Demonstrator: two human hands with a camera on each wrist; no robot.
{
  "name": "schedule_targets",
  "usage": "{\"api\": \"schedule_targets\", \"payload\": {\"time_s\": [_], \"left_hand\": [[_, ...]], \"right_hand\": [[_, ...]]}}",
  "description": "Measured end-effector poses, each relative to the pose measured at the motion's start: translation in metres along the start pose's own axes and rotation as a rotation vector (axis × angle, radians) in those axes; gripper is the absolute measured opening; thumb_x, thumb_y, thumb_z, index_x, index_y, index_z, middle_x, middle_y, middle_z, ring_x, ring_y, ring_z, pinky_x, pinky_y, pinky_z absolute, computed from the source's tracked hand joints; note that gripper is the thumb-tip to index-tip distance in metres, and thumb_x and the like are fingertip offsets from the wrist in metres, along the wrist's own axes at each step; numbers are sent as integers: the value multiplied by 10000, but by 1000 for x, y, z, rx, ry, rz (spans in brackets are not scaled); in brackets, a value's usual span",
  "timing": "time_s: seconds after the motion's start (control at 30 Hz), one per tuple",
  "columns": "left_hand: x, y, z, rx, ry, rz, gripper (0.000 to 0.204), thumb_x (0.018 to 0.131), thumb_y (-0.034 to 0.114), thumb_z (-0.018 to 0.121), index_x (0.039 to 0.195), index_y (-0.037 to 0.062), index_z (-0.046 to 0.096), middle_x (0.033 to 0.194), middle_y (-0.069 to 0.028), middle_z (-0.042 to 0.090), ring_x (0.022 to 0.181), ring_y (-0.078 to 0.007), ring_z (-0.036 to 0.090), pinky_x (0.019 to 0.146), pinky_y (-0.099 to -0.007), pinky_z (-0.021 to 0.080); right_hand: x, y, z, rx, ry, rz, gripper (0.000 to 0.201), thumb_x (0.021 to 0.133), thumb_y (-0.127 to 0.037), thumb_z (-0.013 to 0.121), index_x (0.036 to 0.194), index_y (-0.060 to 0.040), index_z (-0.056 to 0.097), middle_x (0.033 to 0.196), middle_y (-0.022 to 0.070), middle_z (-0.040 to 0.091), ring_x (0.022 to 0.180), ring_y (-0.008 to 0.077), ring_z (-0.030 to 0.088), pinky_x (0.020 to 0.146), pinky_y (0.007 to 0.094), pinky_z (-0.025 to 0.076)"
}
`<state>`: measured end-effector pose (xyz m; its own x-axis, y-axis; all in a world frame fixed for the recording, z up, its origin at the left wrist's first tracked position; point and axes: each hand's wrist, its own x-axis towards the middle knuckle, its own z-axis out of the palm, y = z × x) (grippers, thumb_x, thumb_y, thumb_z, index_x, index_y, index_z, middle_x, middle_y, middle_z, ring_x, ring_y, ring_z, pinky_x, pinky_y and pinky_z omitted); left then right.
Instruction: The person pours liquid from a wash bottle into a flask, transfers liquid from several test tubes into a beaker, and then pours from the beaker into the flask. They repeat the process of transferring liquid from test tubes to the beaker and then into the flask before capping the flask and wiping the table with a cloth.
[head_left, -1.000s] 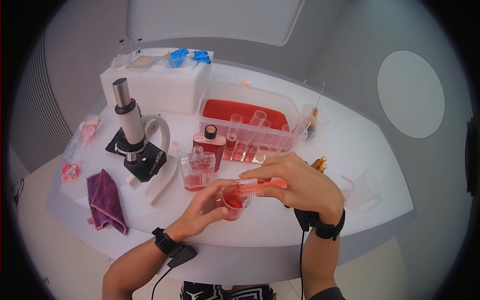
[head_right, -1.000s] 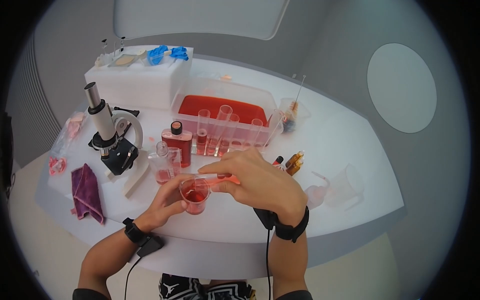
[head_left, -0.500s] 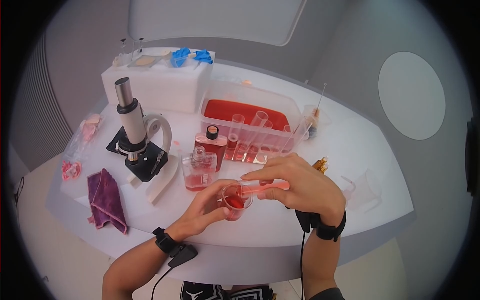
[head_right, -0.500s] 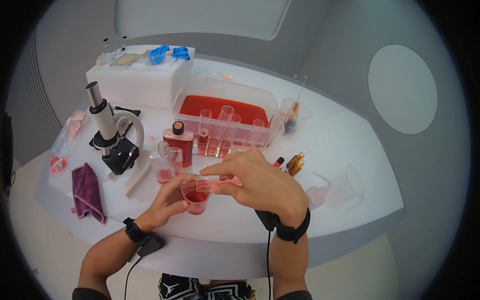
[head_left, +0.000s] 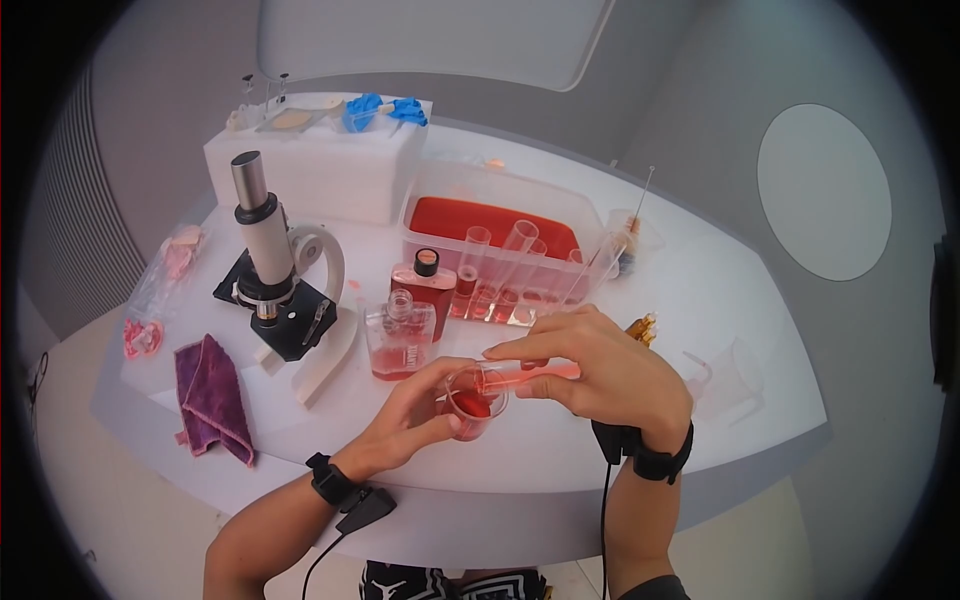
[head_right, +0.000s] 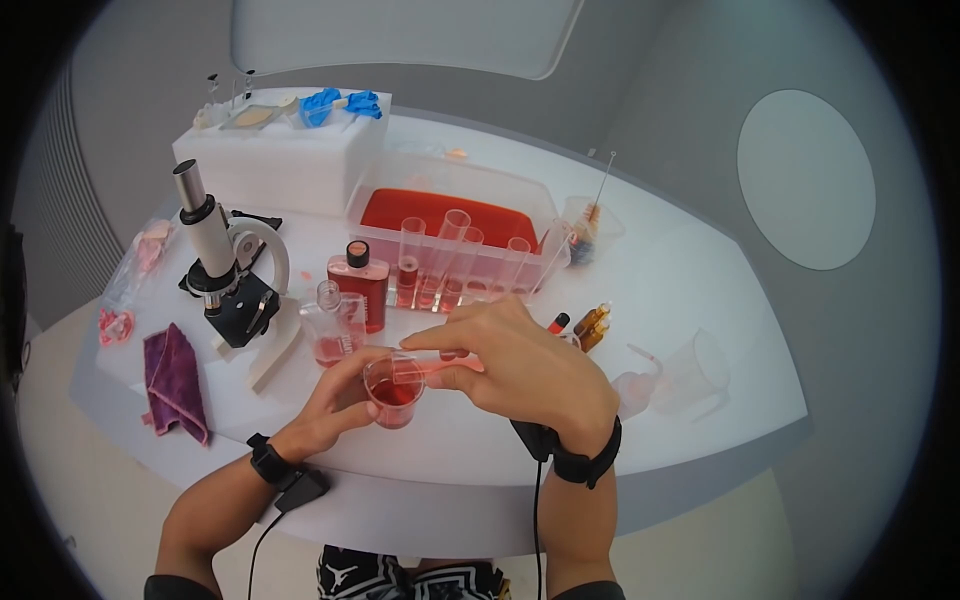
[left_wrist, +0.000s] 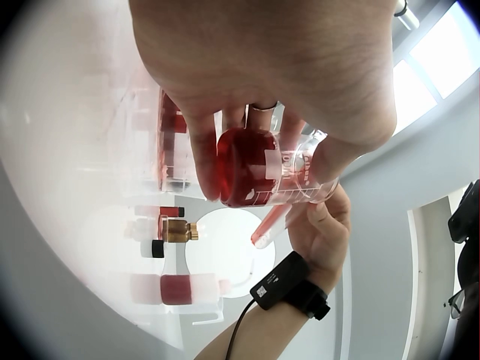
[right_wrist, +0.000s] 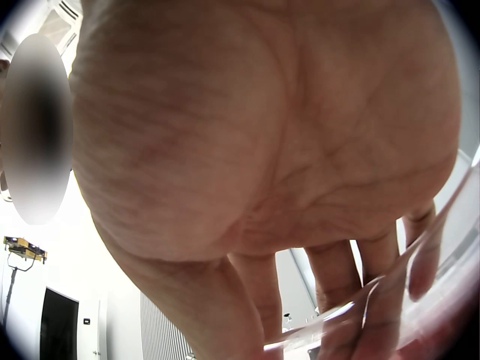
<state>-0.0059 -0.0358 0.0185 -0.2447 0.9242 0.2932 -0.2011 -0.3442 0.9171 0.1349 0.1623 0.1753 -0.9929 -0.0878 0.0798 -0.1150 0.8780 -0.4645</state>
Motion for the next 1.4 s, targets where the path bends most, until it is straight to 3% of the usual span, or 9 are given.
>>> {"api": "schedule_targets", "payload": {"time_s": [0.13,0.9,1.0,1.4], "left_hand": [[0,0,0,-11,-2,-10,637,983,190,737,1532,57,443,1419,-109,575,1290,-215,571,1110,-421,473],[-1,2,0,-6,-10,-13,600,989,201,735,1502,47,466,1441,-95,520,1336,-216,537,1102,-414,503],[1,1,0,10,-17,7,590,989,188,726,1501,49,468,1444,-95,519,1347,-218,530,1114,-420,493],[1,1,1,13,-12,4,601,986,205,736,1505,59,469,1425,-96,545,1333,-216,541,1130,-416,469]], "right_hand": [[-1,0,2,0,15,38,391,870,-164,792,1251,-77,770,926,152,712,915,345,635,892,437,464],[-5,-12,-1,-40,8,70,402,866,-167,805,1264,-120,779,991,138,703,991,321,632,1029,419,407],[-6,-16,-2,-73,2,110,347,900,-194,800,1235,-106,788,1014,148,728,1055,315,620,1036,411,406],[-5,-22,6,-227,65,79,389,824,-132,841,1210,-156,802,1094,107,723,1128,274,625,1054,390,398]]}}
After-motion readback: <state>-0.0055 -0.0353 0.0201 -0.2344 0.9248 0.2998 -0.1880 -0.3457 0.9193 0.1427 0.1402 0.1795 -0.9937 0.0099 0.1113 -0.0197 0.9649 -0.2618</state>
